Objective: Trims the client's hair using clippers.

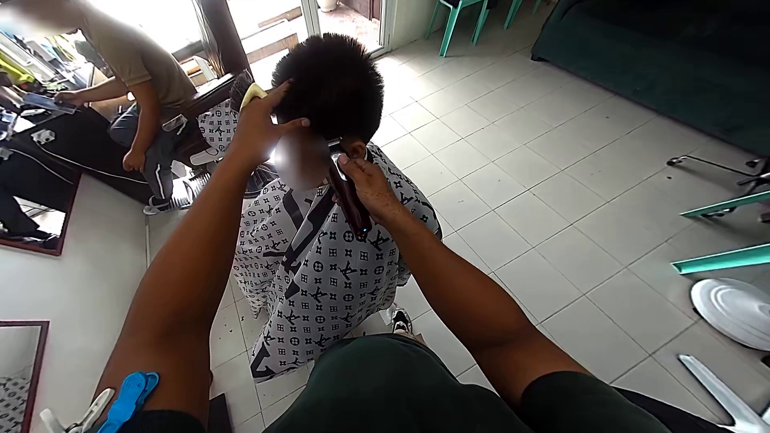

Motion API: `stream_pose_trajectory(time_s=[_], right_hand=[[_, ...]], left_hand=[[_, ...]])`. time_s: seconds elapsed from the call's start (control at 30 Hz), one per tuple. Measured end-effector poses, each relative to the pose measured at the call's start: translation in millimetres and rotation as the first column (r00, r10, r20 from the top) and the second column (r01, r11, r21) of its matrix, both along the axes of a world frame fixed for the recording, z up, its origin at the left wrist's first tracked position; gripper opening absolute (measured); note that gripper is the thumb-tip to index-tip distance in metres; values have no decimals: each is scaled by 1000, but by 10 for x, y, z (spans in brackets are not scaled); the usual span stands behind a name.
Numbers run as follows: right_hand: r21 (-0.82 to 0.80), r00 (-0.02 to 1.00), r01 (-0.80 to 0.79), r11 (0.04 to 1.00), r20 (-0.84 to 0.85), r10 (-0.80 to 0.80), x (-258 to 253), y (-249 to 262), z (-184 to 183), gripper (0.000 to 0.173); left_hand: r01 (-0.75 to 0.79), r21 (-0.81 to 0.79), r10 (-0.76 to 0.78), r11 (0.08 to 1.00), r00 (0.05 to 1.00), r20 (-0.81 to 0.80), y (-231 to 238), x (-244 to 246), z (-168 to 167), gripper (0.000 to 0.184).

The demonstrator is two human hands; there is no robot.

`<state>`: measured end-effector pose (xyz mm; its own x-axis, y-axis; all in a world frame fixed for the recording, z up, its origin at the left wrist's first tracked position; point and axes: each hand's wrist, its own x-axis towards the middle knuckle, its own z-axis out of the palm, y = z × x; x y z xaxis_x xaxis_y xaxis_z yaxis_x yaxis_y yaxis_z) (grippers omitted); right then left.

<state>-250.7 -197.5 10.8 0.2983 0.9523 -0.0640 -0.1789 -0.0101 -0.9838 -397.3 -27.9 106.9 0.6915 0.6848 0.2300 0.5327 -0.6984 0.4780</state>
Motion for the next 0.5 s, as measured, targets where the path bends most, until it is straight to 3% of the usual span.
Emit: stream_pose_trajectory(time_s=[0.1,0.23,0.37,0.5], right_hand=[[-100,999,-24,995,-36,21,39,-14,-21,45],[-22,1000,10,1000,-19,-11,20,-23,30,42],[-99,999,-28,995,-31,25,93,-39,32,44],[11,1000,-4,1000,-31,4,97,-40,24,41]], left_hand=[[-11,-3,11,1000,1000,-10,-22,-2,23,71],[-2,4,2,1000,1000,-11,-28,-10,15,71],[3,1,-3,1000,1000,-5,-24,-10,18,71],[8,-16,-8,1000,1000,-20,-18,-4,20,72]])
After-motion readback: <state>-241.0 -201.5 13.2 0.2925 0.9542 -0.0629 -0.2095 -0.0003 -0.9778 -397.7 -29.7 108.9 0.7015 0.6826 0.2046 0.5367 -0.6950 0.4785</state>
